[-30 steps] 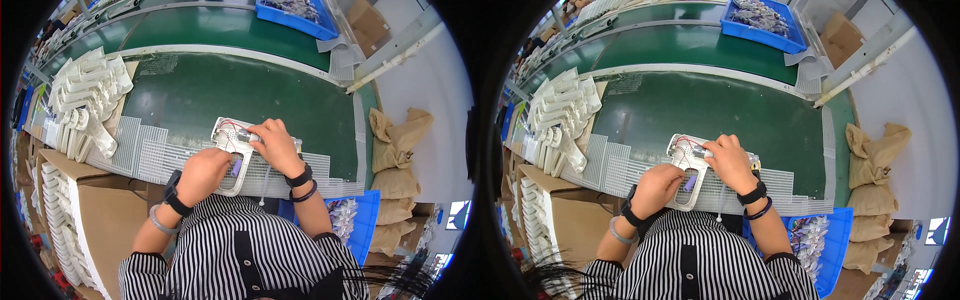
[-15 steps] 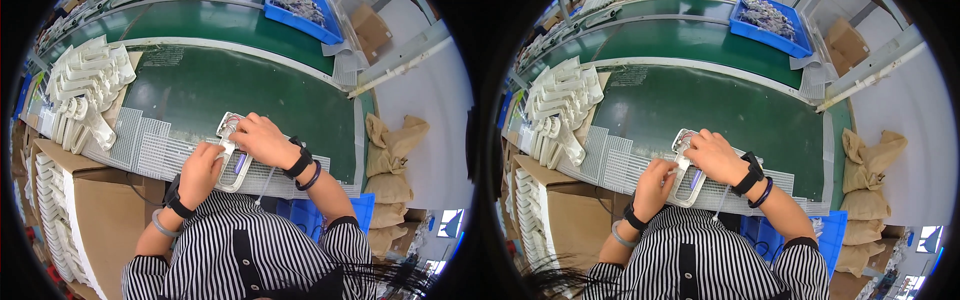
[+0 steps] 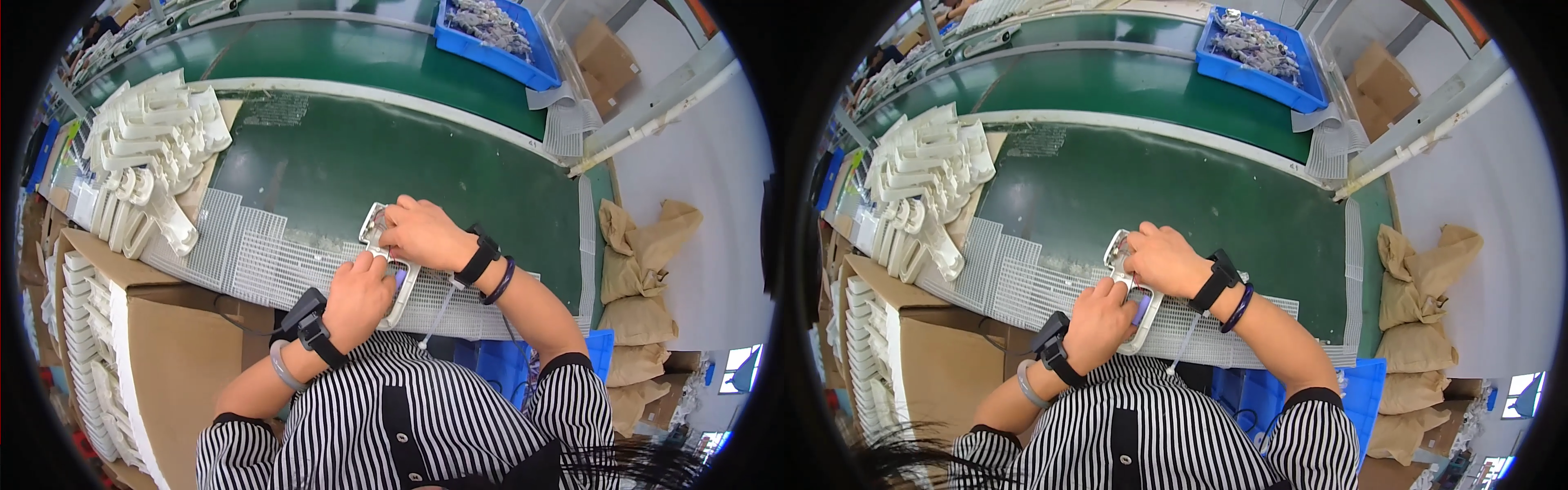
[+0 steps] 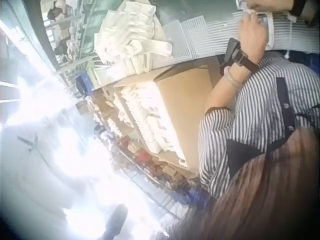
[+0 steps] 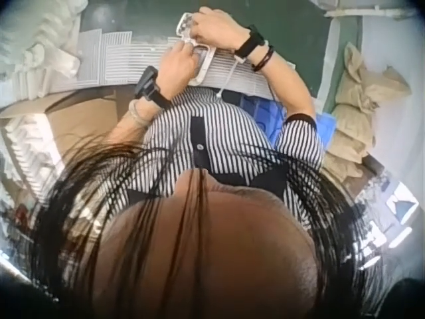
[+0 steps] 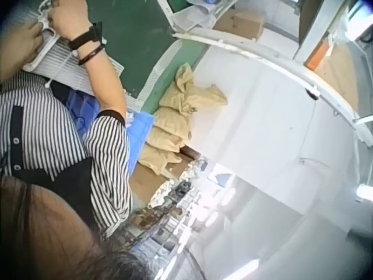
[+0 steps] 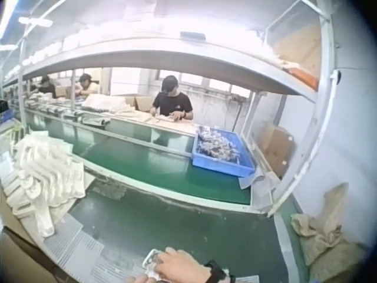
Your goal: Assemble internal components into white plastic toy gun housings on a factory production line.
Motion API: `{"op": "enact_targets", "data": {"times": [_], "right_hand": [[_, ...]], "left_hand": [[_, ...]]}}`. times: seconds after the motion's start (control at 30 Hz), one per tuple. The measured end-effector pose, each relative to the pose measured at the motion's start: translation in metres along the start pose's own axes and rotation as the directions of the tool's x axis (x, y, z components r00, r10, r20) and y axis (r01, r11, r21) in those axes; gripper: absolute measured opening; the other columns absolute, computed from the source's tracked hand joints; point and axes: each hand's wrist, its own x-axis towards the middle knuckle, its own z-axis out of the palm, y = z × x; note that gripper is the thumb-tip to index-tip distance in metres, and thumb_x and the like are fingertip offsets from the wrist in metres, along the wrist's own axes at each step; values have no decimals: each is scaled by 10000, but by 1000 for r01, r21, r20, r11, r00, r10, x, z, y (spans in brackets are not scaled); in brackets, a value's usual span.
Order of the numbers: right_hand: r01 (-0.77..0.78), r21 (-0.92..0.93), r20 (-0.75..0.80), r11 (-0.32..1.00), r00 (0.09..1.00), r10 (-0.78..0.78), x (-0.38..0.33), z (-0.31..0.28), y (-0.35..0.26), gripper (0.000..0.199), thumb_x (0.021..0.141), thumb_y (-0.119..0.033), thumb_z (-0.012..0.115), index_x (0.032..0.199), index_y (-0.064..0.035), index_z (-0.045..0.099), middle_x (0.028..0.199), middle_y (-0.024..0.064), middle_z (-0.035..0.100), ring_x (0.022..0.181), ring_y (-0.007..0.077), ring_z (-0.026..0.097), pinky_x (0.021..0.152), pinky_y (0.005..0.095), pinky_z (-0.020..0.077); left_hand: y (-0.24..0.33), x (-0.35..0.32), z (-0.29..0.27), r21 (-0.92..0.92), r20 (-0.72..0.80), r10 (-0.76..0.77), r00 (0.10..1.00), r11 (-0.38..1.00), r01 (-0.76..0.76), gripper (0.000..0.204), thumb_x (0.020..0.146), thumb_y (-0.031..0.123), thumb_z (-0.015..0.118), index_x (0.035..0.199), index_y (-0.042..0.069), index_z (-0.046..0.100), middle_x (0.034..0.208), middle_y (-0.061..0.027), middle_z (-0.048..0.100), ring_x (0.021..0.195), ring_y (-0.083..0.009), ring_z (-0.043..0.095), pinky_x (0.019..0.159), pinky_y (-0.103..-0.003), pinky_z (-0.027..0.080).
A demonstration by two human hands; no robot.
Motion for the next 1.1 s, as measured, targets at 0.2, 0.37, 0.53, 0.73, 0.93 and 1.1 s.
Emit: {"op": "enact_targets", "data": {"times": [0.2, 0.37, 0.53, 0.73, 0.93, 1.1], "right_hand": [[-13, 137, -2, 990, 1000, 14, 0, -1, 8, 166, 833, -282, 766, 966, -188, 796, 986, -7, 629, 1010, 230, 559, 857, 391, 485], [6, 97, -51, 995, 999, -1, 3, 7, 6, 172, 843, -303, 751, 972, -204, 806, 996, -15, 638, 1017, 219, 562, 848, 388, 479], [-13, 81, -45, 997, 999, 16, 4, 11, 10, 183, 845, -312, 746, 982, -209, 809, 992, -22, 638, 1018, 210, 561, 848, 382, 472], [-30, 117, -3, 993, 1000, 31, 6, 6, 9, 177, 842, -310, 749, 975, -212, 811, 980, -31, 637, 1014, 208, 562, 857, 379, 471], [-45, 130, -7, 990, 999, 46, 8, 8, 8, 163, 835, -308, 756, 961, -225, 820, 952, -33, 634, 1011, 206, 566, 864, 383, 473], [-92, 97, 34, 991, 995, 89, 10, 8, 7, 143, 814, -306, 770, 928, -240, 826, 928, -35, 634, 987, 208, 570, 838, 381, 475]], "left_hand": [[-8, -4, -22, -561, -50, -182, 982, 818, 123, 292, 733, 202, 862, 820, 54, 625, 902, -86, 567, 820, -276, 581, 694, -399, 505], [-13, -14, -17, -442, -48, -304, 951, 861, 253, 323, 737, 189, 865, 845, 37, 600, 911, -104, 592, 834, -307, 597, 708, -394, 508], [-7, -19, -9, -339, -263, -215, 941, 933, 119, 295, 752, 129, 855, 838, 36, 589, 955, -105, 649, 824, -286, 607, 715, -408, 483], [-6, -24, 1, -338, -338, -265, 903, 930, 146, 339, 820, 95, 782, 1145, 45, 696, 732, -46, 585, 687, -235, 560, 639, -390, 454], [-1, -28, -2, -172, -200, -207, 958, 970, 173, 436, 826, 81, 719, 1260, 54, 690, 640, -21, 533, 621, -206, 516, 588, -368, 419], [-3, -33, -2, -30, -53, -179, 982, 984, 178, 488, 836, 143, 727, 1309, 43, 661, 827, -54, 610, 737, -232, 544, 646, -392, 428]]}}
